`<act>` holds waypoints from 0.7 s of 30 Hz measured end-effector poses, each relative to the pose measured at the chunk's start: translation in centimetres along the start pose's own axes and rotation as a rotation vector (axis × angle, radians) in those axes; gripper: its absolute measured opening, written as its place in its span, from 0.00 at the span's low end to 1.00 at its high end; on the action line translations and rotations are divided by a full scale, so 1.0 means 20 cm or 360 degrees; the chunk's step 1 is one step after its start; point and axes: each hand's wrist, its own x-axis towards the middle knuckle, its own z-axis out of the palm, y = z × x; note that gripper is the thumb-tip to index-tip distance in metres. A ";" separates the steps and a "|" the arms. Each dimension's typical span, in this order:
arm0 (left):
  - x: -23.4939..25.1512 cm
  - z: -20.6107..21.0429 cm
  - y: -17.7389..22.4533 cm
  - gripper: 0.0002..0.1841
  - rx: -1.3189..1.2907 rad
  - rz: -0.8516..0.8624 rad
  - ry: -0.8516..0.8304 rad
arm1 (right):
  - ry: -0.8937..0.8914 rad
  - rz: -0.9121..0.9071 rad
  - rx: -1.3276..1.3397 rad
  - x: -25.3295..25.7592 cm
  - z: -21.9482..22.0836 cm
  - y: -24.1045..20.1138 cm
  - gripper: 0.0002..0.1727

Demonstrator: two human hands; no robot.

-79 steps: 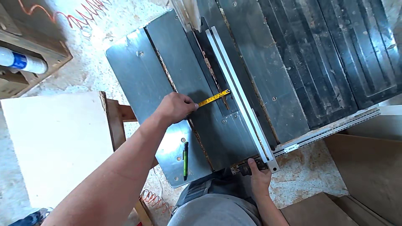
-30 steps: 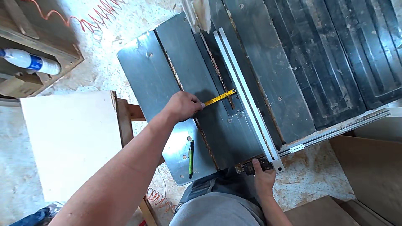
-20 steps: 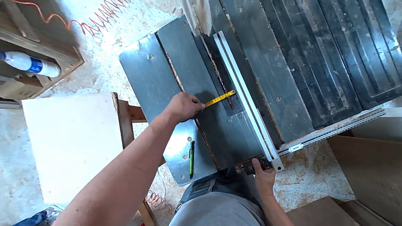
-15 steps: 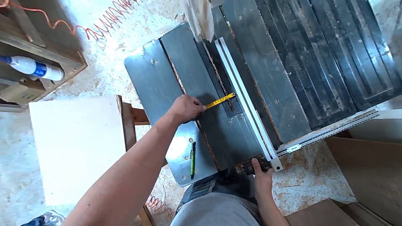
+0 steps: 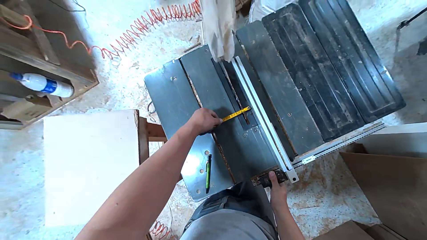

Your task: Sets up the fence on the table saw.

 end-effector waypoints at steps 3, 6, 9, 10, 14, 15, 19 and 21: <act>0.01 0.00 0.01 0.17 -0.0015 0.0001 0.0001 | -0.0116 -0.0114 0.0042 0.04 -0.02 0.04 0.47; -0.02 0.00 0.00 0.17 -0.0035 0.0051 -0.0013 | -0.0178 -0.0118 -0.0109 0.04 -0.04 0.03 0.48; -0.15 0.00 -0.08 0.18 -0.0264 0.0143 -0.0038 | -0.0268 -0.0022 -0.0300 0.07 -0.09 0.01 0.40; -0.24 0.00 -0.11 0.18 -0.0363 0.0168 -0.0037 | -0.0286 0.0009 -0.0394 0.08 -0.10 -0.01 0.38; -0.68 0.11 -0.36 0.18 -0.0663 0.0141 -0.0113 | -0.0389 0.0050 -0.0512 0.04 -0.23 -0.06 0.42; -0.74 0.14 -0.43 0.18 -0.0650 0.0102 -0.0161 | -0.0428 0.0052 -0.0493 0.03 -0.28 -0.05 0.43; -0.89 0.26 -0.46 0.32 0.0138 -0.0176 -0.0134 | -0.0418 0.0112 -0.0785 -0.05 -0.53 0.00 0.37; -0.88 0.34 -0.41 0.43 0.0405 -0.0253 -0.0179 | -0.0346 0.0125 -0.1087 -0.10 -0.67 0.01 0.37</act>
